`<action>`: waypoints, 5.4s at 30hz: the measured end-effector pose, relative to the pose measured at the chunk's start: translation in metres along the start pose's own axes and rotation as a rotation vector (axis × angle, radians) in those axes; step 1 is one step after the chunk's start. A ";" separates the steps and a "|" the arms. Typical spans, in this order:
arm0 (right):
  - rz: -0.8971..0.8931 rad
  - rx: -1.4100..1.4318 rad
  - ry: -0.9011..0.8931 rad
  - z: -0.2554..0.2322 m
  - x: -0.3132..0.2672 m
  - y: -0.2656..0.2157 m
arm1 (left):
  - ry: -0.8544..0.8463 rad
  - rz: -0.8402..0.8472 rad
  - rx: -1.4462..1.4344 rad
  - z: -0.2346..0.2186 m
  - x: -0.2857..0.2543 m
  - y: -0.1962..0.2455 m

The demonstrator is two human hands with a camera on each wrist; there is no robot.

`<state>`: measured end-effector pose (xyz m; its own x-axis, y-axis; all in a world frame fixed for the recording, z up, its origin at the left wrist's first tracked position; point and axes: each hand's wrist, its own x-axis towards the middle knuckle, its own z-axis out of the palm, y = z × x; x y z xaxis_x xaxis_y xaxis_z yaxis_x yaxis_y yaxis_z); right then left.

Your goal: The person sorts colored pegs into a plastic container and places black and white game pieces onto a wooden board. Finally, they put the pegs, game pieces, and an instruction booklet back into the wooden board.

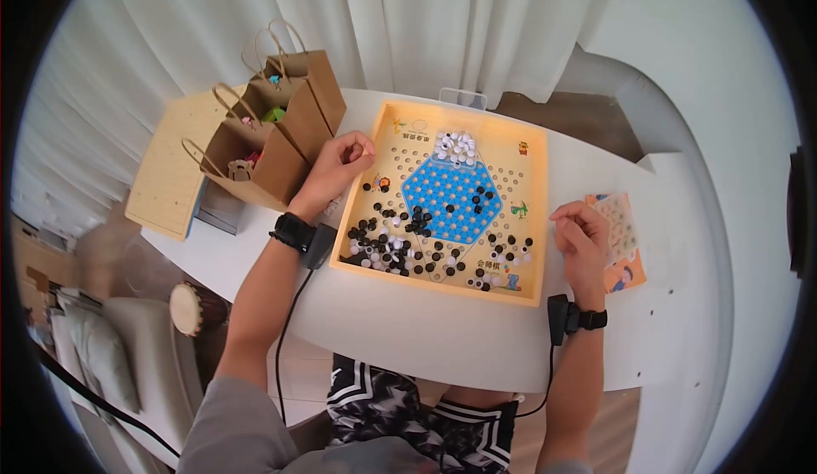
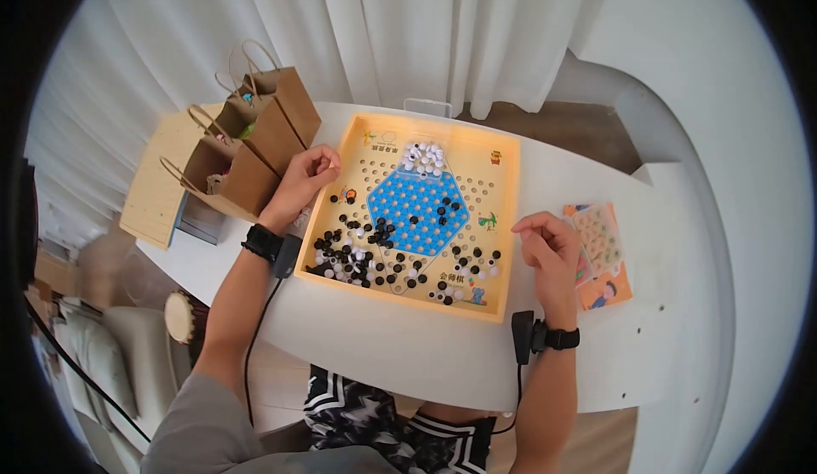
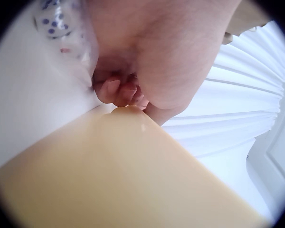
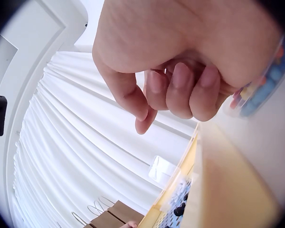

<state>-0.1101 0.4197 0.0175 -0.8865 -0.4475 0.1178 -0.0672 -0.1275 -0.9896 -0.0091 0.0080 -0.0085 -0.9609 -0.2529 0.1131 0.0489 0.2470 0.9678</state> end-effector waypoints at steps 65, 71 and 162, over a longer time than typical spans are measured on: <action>-0.015 -0.060 -0.079 0.008 0.000 -0.009 | -0.575 0.333 0.725 0.044 -0.056 0.078; -0.023 -0.041 -0.078 0.008 0.000 -0.008 | -0.550 0.278 0.680 0.042 -0.053 0.077; -0.185 -0.045 -0.043 0.005 0.004 0.013 | -0.667 0.190 1.085 0.059 -0.058 0.094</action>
<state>-0.1123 0.4113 0.0051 -0.8367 -0.4577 0.3007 -0.2485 -0.1721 -0.9532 0.0347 0.1013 0.0623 -0.9285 0.3064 -0.2096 0.2561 0.9375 0.2357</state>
